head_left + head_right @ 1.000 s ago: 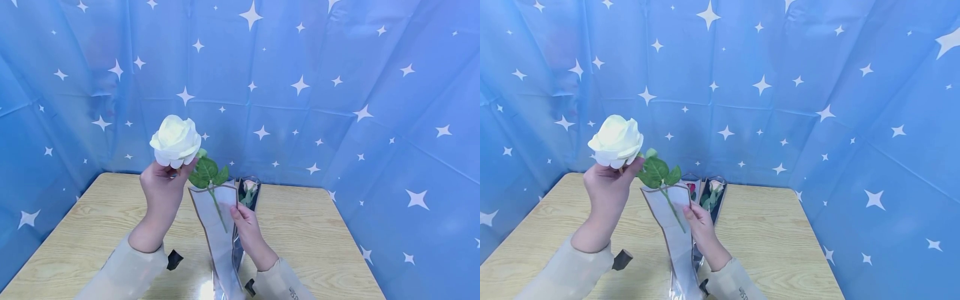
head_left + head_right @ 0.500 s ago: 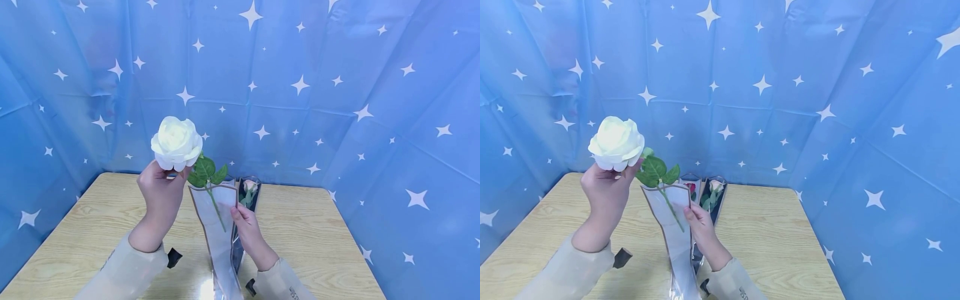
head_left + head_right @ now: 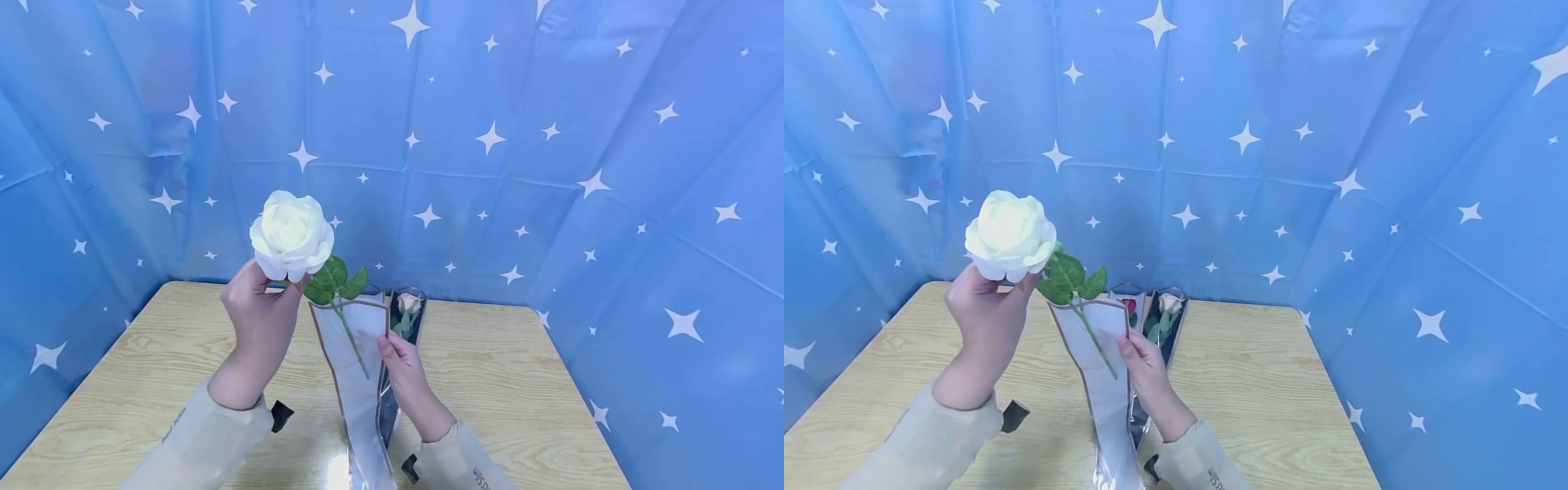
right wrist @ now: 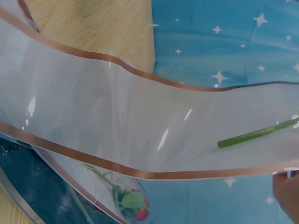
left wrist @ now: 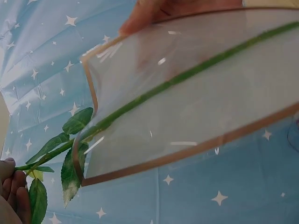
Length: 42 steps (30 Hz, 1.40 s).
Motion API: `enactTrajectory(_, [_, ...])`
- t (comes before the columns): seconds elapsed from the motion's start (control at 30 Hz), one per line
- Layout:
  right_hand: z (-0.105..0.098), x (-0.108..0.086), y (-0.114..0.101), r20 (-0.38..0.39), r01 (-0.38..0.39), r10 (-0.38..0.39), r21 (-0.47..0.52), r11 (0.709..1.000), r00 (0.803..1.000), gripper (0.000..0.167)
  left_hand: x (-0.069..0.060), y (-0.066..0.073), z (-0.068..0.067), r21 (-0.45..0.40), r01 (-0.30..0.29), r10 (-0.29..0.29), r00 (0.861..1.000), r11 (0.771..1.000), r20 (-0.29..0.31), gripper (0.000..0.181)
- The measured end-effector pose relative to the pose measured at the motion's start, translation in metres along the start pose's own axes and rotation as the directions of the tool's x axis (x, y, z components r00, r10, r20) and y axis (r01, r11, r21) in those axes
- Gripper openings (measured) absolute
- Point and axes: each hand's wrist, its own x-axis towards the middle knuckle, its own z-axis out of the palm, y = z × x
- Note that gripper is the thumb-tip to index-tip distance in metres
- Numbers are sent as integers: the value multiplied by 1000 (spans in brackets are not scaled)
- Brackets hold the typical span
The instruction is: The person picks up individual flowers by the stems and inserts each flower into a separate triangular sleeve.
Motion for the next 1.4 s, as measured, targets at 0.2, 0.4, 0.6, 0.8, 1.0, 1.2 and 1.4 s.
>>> enactTrajectory(0.2, [0,0,-2,0,-7,7,6,1000,1000,46,2,-2,-1,4,-38,39,999,999,-4,7])
enactTrajectory(0.4, [0,0,-2,6,-16,16,-9,1000,1000,46,0,-3,0,-7,36,-36,999,999,20,9])
enactTrajectory(0.6, [0,1,-2,-15,-64,64,-2,998,998,48,0,-4,0,-65,95,-91,994,993,55,9])
enactTrajectory(0.8, [1,3,-3,-14,-82,82,8,997,997,50,-1,-2,-2,-132,183,-166,978,974,129,16])
enactTrajectory(1.0, [5,6,-5,-88,-93,93,7,996,992,49,-3,-1,0,-160,237,-209,962,958,175,19])
enactTrajectory(1.2, [6,6,-5,-113,-77,80,23,997,990,43,-4,-2,0,-135,248,-229,963,959,140,17])
enactTrajectory(1.4, [6,8,-2,-165,-20,23,23,1000,986,30,-3,-3,-1,-111,215,-204,974,970,101,17])
